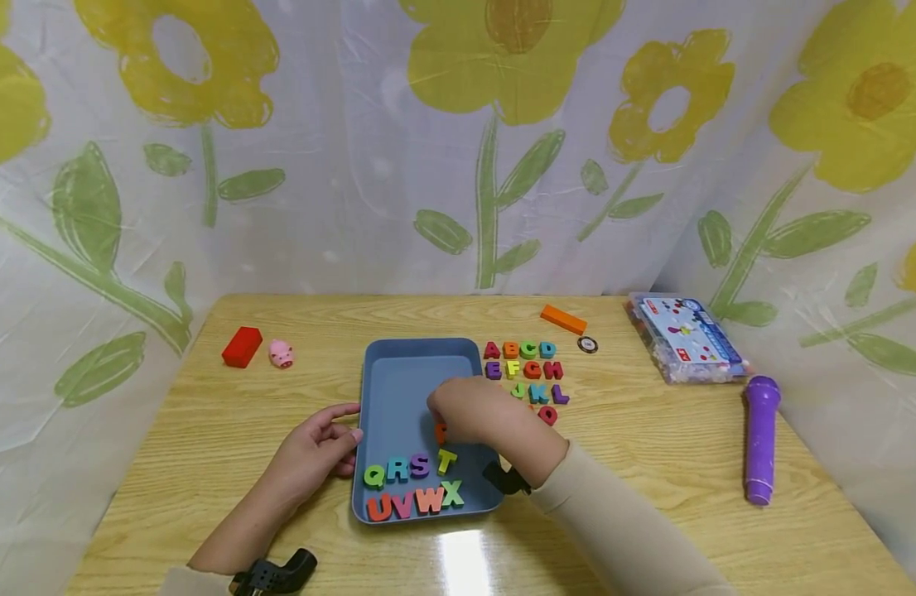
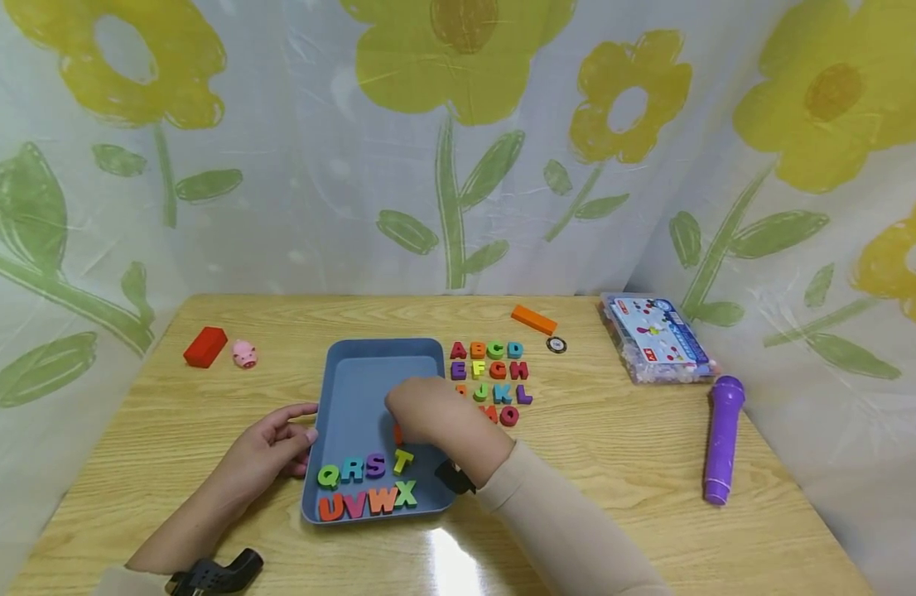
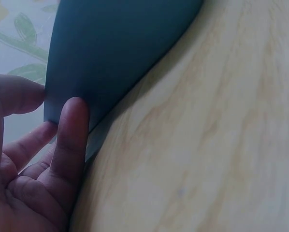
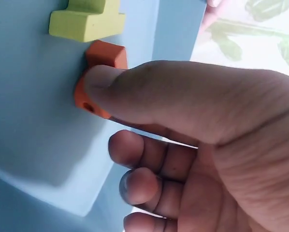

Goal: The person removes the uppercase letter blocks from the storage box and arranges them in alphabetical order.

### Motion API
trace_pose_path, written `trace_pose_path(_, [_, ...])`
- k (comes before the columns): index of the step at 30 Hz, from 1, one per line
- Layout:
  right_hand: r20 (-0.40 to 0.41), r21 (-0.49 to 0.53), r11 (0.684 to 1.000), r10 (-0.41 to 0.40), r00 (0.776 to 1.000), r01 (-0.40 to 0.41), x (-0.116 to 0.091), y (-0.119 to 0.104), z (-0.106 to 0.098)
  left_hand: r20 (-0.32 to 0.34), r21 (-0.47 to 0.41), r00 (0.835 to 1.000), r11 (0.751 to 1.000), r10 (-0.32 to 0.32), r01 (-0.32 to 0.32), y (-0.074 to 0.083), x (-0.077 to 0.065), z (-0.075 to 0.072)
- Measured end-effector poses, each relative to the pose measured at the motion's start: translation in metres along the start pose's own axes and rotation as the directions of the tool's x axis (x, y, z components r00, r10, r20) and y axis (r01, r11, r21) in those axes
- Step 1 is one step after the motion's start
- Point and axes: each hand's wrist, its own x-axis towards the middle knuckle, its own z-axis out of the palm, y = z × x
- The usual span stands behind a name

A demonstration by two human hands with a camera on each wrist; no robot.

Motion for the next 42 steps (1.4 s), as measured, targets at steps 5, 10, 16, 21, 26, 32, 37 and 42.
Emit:
trace_pose_path(5, [-0.021, 0.007, 1.000, -0.014, 1.000, 0.014, 0.000, 0.001, -0.001, 0.000, 0.002, 1.000, 1.000, -0.003, 0.003, 0.000, 0.000, 0.001])
trace_pose_path(10, [-0.065, 0.048, 0.998, -0.027, 0.998, 0.030, -0.008, 0.006, -0.011, 0.005, -0.003, 1.000, 1.000, 0.001, -0.001, 0.001, 0.000, 0.002])
trace_pose_path(16, [-0.130, 0.112, 0.994, -0.001, 0.992, 0.015, -0.030, 0.023, -0.032, 0.005, -0.003, 1.000, 1.000, 0.000, 0.000, 0.000, 0.001, 0.002])
trace_pose_path(21, [-0.168, 0.116, 0.993, 0.046, 0.985, -0.027, -0.051, 0.051, -0.037, 0.007, -0.002, 1.000, 1.000, -0.011, 0.011, -0.001, 0.001, 0.001])
trace_pose_path(26, [-0.181, 0.123, 0.989, 0.100, 0.978, -0.078, -0.072, 0.082, -0.033, 0.007, 0.006, 1.000, 1.000, -0.012, 0.012, -0.001, 0.002, 0.000])
trace_pose_path(32, [-0.189, 0.168, 0.977, 0.159, 0.969, -0.128, -0.095, 0.118, -0.019, 0.010, 0.006, 1.000, 1.000, -0.008, 0.008, -0.002, 0.003, 0.000])
trace_pose_path(37, [-0.158, 0.185, 0.968, 0.198, 0.967, -0.168, -0.108, 0.138, -0.004, 0.013, -0.011, 1.000, 1.000, 0.000, 0.001, -0.003, 0.003, 0.000])
trace_pose_path(42, [-0.120, 0.206, 0.956, 0.234, 0.965, -0.207, -0.112, 0.147, 0.012, 0.013, -0.015, 1.000, 1.000, 0.007, -0.007, -0.004, 0.003, 0.000])
